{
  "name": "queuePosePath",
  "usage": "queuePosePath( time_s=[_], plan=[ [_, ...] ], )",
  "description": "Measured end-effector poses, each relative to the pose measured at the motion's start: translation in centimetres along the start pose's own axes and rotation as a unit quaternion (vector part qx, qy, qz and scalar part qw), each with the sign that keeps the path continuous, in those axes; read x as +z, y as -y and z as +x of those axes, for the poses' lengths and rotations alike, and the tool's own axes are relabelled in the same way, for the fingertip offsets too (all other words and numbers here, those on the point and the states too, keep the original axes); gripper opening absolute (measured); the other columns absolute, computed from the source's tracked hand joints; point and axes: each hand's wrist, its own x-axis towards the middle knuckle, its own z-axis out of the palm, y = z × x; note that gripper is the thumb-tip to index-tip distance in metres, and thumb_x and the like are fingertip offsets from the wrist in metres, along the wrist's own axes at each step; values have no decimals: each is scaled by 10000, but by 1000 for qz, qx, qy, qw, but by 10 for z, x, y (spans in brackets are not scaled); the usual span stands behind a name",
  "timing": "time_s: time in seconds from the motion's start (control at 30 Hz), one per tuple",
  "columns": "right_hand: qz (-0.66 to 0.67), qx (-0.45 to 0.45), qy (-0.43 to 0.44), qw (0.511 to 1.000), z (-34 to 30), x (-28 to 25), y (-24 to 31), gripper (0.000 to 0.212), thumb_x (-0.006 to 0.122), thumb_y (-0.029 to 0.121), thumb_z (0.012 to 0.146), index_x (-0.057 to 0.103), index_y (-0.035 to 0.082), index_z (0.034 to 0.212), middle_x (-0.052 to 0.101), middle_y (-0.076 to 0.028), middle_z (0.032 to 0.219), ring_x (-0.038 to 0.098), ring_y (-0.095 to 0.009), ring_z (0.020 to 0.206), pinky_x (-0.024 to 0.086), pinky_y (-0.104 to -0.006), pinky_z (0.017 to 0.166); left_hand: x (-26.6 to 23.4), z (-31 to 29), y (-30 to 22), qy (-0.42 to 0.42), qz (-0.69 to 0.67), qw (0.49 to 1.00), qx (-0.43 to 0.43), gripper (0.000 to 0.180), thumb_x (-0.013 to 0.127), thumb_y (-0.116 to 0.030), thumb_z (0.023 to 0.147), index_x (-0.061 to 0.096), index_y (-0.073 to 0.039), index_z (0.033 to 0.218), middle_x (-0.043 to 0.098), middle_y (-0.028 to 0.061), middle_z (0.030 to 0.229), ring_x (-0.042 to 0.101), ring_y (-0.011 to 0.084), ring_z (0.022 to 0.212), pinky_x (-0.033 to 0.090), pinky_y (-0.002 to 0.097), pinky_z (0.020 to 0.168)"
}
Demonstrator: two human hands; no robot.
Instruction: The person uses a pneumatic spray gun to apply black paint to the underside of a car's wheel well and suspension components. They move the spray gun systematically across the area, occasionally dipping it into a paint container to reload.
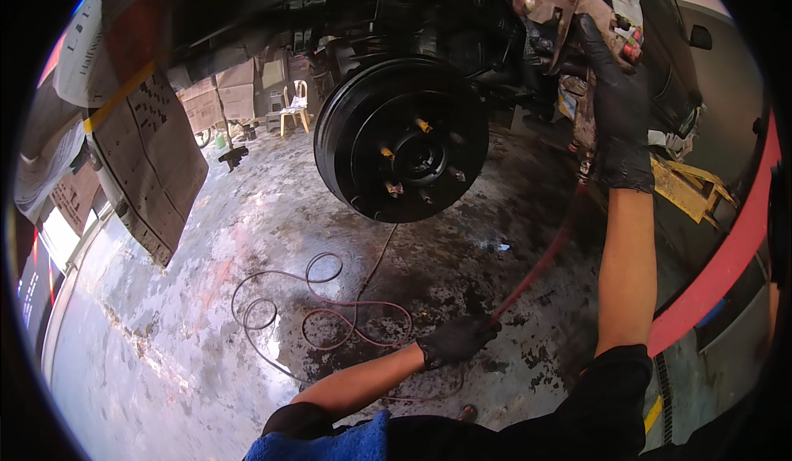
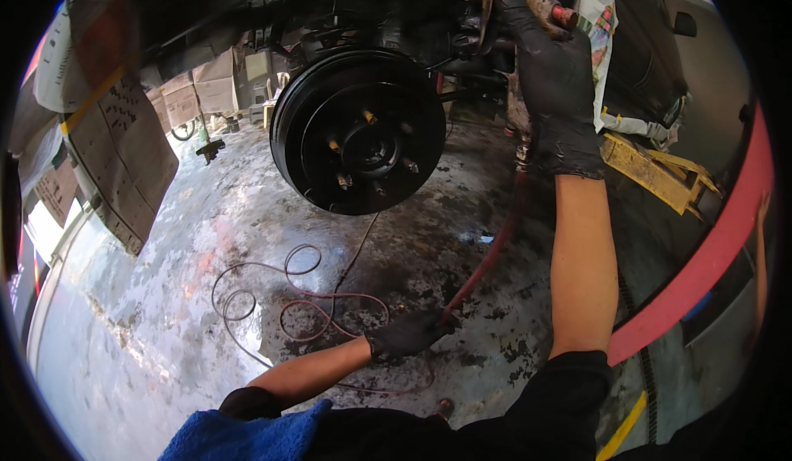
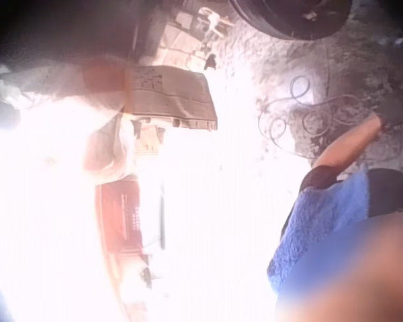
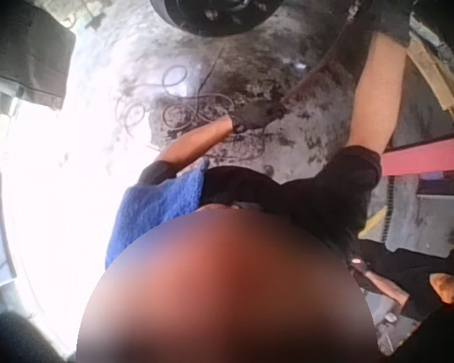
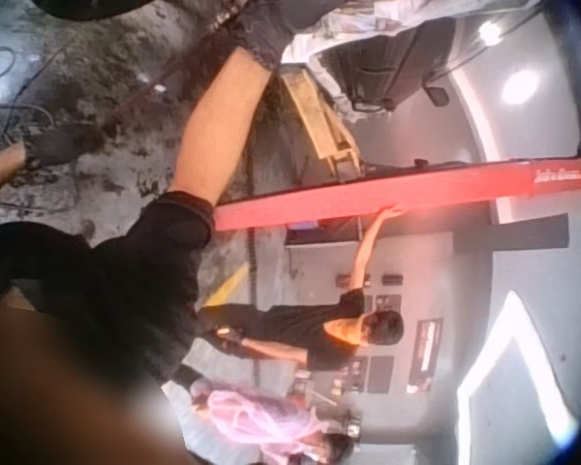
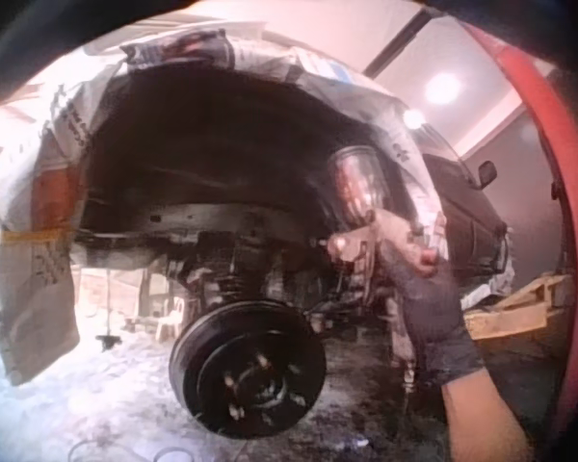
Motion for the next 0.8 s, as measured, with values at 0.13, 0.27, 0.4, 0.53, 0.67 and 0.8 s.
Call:
queuePosePath(
  time_s=[0.13,0.27,0.4,0.53,0.67,0.8],
  plan=[
    [4,51,43,998,-15,0,-4,548,575,1,892,578,202,1401,646,-43,902,624,-150,792,495,-301,904,2,-2,2,-6,2,1000,8,366,521,-366,1008,624,-122,1260,654,192,1174,637,368,1092,497,446,938],
    [-20,12,38,999,-21,-2,-7,708,556,-61,848,525,289,1463,510,-46,702,542,-182,652,489,-321,932,2,-4,0,13,-8,1000,-11,390,526,-368,1014,621,-94,1274,644,211,1207,618,370,1143,470,437,996],
    [-2,83,25,996,-19,-6,-6,679,560,-38,863,533,288,1458,520,-37,693,549,-180,653,491,-328,919,1,-4,0,11,-10,1000,-3,384,524,-358,1015,619,-95,1278,645,211,1214,619,369,1144,472,437,992],
    [-76,-4,30,997,-12,-13,-3,565,564,-3,916,586,262,1415,620,-14,771,589,-145,727,498,-301,863,-1,-1,-2,14,-8,1000,12,383,506,-361,1022,619,-105,1282,639,212,1225,613,366,1156,466,438,1000],
    [183,158,20,970,-9,-17,4,379,703,272,953,681,-28,1184,730,-50,1020,651,-94,890,511,-277,812,-2,0,-7,18,7,1000,6,388,491,-372,1026,620,-114,1286,635,212,1224,610,367,1156,461,442,1005],
    [53,163,24,985,-6,-17,11,367,724,267,939,691,-35,1144,736,-57,1015,664,-93,889,515,-273,798,-3,-2,-10,13,20,1000,3,403,497,-392,1021,617,-120,1293,635,211,1207,610,370,1152,464,446,996]
  ],
)
